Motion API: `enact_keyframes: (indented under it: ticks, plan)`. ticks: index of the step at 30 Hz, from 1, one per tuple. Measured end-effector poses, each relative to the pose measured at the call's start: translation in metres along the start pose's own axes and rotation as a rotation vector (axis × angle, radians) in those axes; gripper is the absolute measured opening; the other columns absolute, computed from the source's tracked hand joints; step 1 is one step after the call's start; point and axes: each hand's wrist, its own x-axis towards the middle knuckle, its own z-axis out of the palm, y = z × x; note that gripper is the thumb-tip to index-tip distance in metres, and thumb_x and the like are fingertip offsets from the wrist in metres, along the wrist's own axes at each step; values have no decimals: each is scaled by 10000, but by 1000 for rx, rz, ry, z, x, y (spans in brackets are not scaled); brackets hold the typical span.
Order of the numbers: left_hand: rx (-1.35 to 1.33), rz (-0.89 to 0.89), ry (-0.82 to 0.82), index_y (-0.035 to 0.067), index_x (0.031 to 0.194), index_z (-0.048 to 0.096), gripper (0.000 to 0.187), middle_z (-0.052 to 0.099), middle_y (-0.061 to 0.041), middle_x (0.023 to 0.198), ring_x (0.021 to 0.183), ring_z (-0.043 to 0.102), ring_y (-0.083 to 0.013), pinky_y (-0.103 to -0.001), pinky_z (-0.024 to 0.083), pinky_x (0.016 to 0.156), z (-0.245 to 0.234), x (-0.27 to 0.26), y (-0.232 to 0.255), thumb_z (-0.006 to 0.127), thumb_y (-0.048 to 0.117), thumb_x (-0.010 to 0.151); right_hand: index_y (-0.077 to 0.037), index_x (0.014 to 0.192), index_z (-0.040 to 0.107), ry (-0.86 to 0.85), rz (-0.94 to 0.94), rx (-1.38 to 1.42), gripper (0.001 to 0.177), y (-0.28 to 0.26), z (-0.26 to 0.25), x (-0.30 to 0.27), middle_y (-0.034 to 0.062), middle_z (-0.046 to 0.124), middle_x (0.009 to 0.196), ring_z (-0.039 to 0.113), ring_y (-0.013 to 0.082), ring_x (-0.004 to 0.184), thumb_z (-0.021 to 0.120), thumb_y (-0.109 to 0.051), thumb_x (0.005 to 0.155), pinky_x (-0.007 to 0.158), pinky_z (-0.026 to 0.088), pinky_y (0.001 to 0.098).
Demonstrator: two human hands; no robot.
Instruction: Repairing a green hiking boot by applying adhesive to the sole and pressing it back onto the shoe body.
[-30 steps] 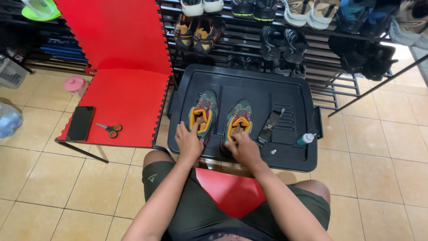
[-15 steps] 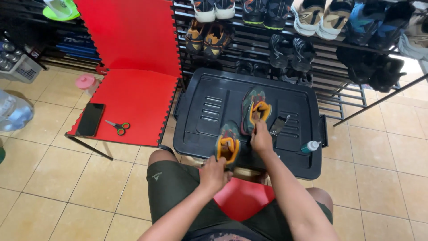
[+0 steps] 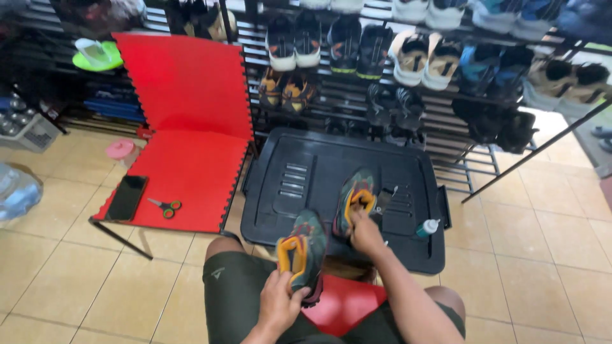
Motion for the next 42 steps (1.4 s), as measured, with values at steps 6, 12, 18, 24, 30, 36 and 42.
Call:
enact_keyframes:
  ticks: [6,12,18,24,30,36,42]
  plan:
    - [7,-149,114,186,780,554,431,473,0,806,743,529,-232,-388,455,641,-14,2,4,799,539,811,-171,1155,586,-95,111,167,320,-56,-22,-37,89,535,1236,607,370,1072,624,-149,838,889,492,481]
    - [-292,-11,283,185,814,725,321,512,23,742,562,535,-141,-286,473,553,-66,2,76,889,443,718,-100,1529,435,77,386,875,732,-119,-55,-79,106,609,1382,623,189,1135,666,-383,895,995,492,344]
    - [-1065,-133,-202,14,1014,797,353,694,-50,995,881,663,-133,-247,512,766,-80,-4,107,949,106,709,131,1342,614,188,601,1744,493,-210,-165,-119,309,671,1310,619,384,1191,444,-154,977,1095,456,502]
    - [-1223,-109,-702,25,1029,684,288,688,-97,1022,917,672,-142,-237,527,803,-123,17,119,859,124,822,57,1319,542,558,-264,1153,497,-206,-189,-188,294,471,1543,510,338,1435,661,-163,889,1172,416,425]
    - [-1225,24,-393,67,1098,586,309,753,-178,1193,1083,742,-255,-384,567,989,-135,63,158,756,222,893,112,1468,505,263,650,1679,834,-224,-253,-163,367,639,1302,608,509,1166,560,32,640,1016,454,616]
    - [-1106,-37,-447,160,1582,255,1094,570,-178,1406,1230,618,-239,-366,486,1066,-144,86,228,831,420,688,83,1474,446,-13,21,1773,904,-226,-231,-169,279,658,1357,676,411,1196,890,-136,718,1004,537,544]
    - [-996,-182,-426,224,1585,262,1175,616,-40,1312,1140,628,-145,-323,515,981,-156,85,252,861,351,582,32,1515,425,-106,131,1634,950,-217,-223,-175,258,649,1410,647,370,1271,875,-145,697,1054,513,512]
